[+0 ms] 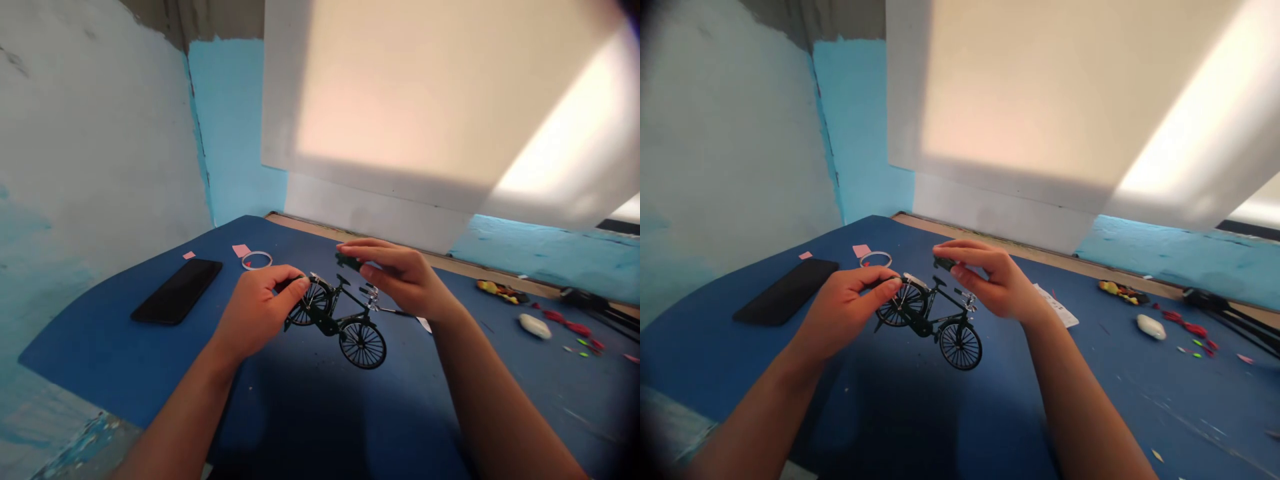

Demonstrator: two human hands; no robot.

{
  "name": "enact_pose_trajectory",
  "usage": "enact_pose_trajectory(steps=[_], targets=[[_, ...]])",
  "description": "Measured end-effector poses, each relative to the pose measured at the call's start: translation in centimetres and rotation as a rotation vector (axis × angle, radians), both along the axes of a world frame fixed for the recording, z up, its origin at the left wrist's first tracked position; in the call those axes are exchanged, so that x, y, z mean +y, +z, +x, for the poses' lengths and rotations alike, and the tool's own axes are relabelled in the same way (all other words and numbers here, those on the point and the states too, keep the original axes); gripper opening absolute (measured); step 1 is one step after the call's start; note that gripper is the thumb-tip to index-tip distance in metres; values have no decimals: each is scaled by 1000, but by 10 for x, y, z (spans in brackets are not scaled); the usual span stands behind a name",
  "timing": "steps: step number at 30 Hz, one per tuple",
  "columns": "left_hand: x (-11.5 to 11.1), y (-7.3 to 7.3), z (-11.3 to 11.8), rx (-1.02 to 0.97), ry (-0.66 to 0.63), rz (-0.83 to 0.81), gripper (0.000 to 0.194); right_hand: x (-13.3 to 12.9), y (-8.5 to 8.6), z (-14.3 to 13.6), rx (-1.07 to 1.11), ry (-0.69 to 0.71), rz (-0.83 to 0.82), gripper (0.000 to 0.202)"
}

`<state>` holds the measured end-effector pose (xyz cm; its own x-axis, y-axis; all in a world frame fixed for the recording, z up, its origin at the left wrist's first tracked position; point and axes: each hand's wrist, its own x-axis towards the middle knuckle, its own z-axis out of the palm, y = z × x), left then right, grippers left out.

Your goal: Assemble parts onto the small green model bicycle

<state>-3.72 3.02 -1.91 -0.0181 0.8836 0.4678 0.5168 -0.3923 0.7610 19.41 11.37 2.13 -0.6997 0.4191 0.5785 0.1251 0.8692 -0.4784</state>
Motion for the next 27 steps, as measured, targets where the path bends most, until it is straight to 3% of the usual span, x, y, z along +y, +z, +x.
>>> enact_pose_trajectory(steps=[5,27], targets=[[1,-3,-1,-103,-8,-34,26,-1,-2,-3,-42,96,-60,32],[6,-16,-3,-265,-71,-102,26,-2,-6,-8,-33,70,-1,28]])
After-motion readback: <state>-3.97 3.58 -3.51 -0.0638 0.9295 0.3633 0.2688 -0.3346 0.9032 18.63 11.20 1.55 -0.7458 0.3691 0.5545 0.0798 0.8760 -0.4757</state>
